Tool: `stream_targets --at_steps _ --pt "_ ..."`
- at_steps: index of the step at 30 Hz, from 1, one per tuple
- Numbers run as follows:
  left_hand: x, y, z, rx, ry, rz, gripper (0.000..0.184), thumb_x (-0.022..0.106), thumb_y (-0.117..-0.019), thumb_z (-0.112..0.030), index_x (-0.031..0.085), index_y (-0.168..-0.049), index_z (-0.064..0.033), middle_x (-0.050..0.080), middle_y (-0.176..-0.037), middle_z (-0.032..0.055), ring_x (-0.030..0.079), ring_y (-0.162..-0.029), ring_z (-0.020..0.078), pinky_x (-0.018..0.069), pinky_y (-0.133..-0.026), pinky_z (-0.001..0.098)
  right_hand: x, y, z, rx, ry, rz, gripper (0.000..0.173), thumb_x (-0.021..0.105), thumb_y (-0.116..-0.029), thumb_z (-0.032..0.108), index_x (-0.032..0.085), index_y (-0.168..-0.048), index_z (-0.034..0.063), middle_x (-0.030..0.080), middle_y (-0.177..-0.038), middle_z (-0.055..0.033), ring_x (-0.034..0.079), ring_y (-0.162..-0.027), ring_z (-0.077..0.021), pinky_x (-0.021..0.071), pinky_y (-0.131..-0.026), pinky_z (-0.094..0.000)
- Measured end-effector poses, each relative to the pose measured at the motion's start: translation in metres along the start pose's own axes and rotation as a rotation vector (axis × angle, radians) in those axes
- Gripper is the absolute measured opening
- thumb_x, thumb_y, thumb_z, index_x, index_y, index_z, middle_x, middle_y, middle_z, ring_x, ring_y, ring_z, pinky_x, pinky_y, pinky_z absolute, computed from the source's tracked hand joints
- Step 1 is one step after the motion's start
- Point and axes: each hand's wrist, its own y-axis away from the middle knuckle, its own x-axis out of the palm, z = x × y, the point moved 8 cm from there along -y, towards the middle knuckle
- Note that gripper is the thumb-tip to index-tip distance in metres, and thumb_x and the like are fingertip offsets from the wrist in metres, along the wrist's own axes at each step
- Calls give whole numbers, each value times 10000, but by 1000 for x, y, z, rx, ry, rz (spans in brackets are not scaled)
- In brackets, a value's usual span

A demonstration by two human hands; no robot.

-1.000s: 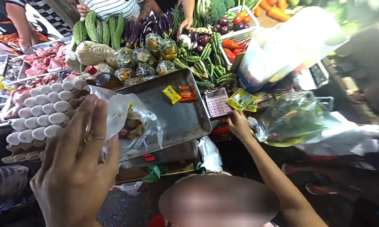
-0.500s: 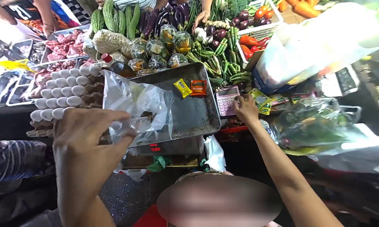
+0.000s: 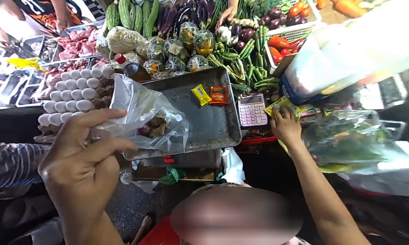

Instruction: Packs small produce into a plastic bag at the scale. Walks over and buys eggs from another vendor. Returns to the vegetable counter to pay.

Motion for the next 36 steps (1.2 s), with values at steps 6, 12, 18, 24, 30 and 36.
stream_targets --at_steps 6,12,18,24,30,36 --pt "16 4 0 -68 -485 24 398 533 -1026 -332 700 -1271 -67 598 -1432 124 591 -1254 319 444 -1049 528 -13 -1 14 57 -100 -73 413 542 -1015 118 599 -1424 107 498 -1496 -260 456 -1373 -516 385 -1036 -746" --pt "9 9 -1 -123 -514 11 345 457 -1042 -123 670 -1257 44 607 -1355 261 668 -1083 366 536 -885 513 0 34 80 -154 -232 -129 315 656 -945 141 688 -1228 9 647 -1269 -244 603 -1204 -449 499 -990 -606" --pt "11 5 -7 -116 -532 12 394 448 -1036 -155 632 -1361 -31 591 -1391 214 662 -901 304 523 -721 478 36 31 100 -204 -138 -81 464 440 -1030 441 687 -1327 185 505 -1524 -181 502 -1355 -429 393 -1070 -640" --pt "12 0 -19 -94 -551 17 375 463 -1012 -121 651 -1317 -13 577 -1404 208 654 -912 287 519 -722 437 28 20 84 -142 -190 -89 529 340 -1047 442 664 -1287 99 657 -1317 -163 599 -1187 -433 469 -931 -629" --pt "18 6 -27 -60 -567 105 417 443 -972 -60 649 -1334 -61 575 -1425 149 612 -720 249 456 -542 424 9 47 68 -99 -233 -231 503 394 -1036 378 613 -1340 43 676 -1252 -224 629 -1128 -471 493 -935 -632" --pt "22 29 -11 -109 -541 144 435 434 -975 -107 630 -1362 -70 585 -1424 176 676 -904 317 513 -691 508 31 61 60 -56 -287 -190 485 454 -1022 291 553 -1421 33 662 -1304 -200 646 -1106 -442 514 -925 -609"
